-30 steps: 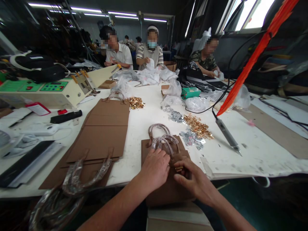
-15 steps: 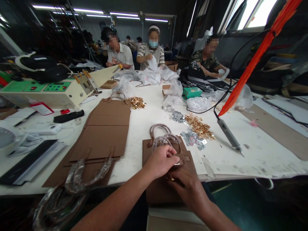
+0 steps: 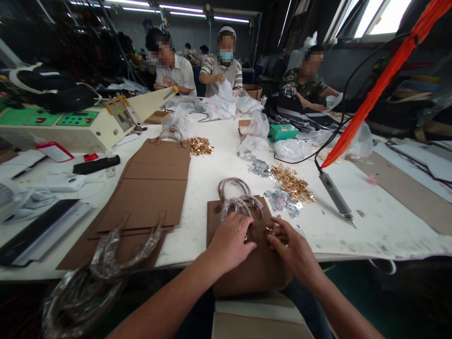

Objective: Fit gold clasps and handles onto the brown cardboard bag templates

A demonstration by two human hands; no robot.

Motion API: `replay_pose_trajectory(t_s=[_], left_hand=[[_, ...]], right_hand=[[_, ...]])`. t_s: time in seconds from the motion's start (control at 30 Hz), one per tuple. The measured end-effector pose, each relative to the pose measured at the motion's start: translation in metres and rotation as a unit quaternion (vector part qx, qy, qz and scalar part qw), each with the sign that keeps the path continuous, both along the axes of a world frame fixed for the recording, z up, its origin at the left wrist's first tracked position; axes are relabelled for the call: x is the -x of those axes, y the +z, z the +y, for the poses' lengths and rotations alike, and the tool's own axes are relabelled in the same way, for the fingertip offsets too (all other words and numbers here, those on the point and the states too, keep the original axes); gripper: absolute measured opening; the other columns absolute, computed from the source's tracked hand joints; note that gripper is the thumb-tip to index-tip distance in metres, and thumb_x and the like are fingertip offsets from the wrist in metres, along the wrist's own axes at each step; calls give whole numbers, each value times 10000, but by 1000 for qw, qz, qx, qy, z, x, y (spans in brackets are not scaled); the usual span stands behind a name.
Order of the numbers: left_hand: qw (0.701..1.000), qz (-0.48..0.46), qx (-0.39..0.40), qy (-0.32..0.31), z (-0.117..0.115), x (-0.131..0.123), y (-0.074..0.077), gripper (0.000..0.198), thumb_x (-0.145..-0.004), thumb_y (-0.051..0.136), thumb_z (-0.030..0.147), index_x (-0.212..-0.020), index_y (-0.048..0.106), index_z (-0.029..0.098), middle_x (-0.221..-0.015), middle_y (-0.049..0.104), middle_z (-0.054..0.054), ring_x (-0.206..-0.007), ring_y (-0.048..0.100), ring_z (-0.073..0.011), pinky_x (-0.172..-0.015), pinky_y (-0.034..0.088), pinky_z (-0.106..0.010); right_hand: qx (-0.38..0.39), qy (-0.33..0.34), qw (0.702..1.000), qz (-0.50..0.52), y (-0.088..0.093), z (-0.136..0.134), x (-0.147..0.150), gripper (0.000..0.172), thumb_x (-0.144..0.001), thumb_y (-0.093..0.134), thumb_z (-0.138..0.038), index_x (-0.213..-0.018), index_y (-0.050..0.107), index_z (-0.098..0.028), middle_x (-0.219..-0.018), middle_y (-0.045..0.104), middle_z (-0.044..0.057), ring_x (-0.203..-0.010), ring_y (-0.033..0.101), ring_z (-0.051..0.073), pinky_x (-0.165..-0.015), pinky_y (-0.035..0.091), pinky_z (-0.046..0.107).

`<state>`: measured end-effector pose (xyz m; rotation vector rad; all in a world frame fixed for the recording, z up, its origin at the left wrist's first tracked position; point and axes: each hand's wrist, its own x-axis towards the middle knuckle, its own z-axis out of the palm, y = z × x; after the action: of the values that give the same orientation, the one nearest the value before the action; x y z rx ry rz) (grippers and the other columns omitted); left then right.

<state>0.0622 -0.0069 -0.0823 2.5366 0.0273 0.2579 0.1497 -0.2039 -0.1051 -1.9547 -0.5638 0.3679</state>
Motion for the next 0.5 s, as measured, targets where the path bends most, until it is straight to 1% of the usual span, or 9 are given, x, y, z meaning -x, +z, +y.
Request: replay_pose_trajectory(t_s=[0.1,0.17,0.3,0.4,0.5], left_hand=[[999,16,-33,4,-2,-2,2,425,-771,777,228,-1156,602,175,-1102,666,-98,-1045,588,-288,-915,497,-413],[999,24,-36,10,-3,-3,5,434,-772,779,224,-1157,582,181,-1095,661,-92,-1027,599,-282,-895,499,-402],[999,36,-37,7,-4,-3,10,448,-781,776,224,-1169,556,183,-1091,660,-91,-1019,612,-282,-884,497,-396],[998,43,-40,6,-3,-2,13,491,-781,784,239,-1206,542,186,-1084,667,-90,-1018,619,-288,-877,500,-397],[998,53,-35,5,-3,-2,15,518,-772,786,231,-1225,537,195,-1066,676,-88,-1006,630,-291,-865,503,-393]], right_hand=[[29,18,999,-1,1,-2,1,289,-883,625,-379,-1111,653,-203,-850,705,23,-739,684,198,-713,543,318],[59,29,997,-30,3,-1,3,216,-883,619,-359,-1031,684,-216,-865,726,30,-784,689,208,-737,531,323],[91,49,991,-86,10,-2,8,203,-905,598,-317,-1063,700,-241,-984,749,28,-894,697,218,-820,518,335],[111,65,986,-103,15,-3,9,195,-914,583,-291,-1060,707,-254,-986,753,17,-906,703,221,-825,508,335],[121,73,984,-113,15,-3,10,201,-925,573,-289,-1072,707,-260,-998,758,19,-927,708,229,-825,508,331]])
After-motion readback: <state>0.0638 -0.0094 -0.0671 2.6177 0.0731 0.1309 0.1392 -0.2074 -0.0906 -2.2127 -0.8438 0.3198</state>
